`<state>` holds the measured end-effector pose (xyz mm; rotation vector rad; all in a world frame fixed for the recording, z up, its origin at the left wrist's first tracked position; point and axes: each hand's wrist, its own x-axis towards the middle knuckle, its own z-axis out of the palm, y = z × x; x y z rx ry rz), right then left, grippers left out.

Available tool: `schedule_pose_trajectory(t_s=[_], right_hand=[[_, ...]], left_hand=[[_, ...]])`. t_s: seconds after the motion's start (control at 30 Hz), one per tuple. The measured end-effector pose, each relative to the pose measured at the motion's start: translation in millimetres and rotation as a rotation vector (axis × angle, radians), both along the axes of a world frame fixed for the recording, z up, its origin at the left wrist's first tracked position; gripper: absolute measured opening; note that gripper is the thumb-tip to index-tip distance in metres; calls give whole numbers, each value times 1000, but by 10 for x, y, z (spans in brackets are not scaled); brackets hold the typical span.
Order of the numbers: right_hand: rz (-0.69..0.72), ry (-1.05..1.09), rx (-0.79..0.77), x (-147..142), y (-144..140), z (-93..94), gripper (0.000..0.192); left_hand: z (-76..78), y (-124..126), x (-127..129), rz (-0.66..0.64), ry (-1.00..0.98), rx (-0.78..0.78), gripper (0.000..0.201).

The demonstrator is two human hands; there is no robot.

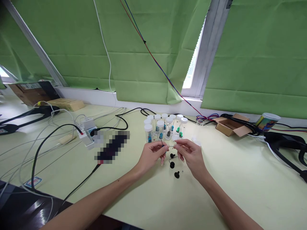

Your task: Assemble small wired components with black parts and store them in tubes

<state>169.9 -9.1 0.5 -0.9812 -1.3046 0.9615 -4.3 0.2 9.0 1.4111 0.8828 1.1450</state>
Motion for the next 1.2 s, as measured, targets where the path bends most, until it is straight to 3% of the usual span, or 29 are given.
schedule_pose_trajectory(t_s=[0.87, 1.2], right_hand=[[73, 0, -83, -10, -35, 32, 35], [84, 2, -111, -8, -39, 32, 36]], left_hand=[[-38, -37, 26, 99, 30, 114, 26], [-48, -40, 29, 80, 43, 195, 24]])
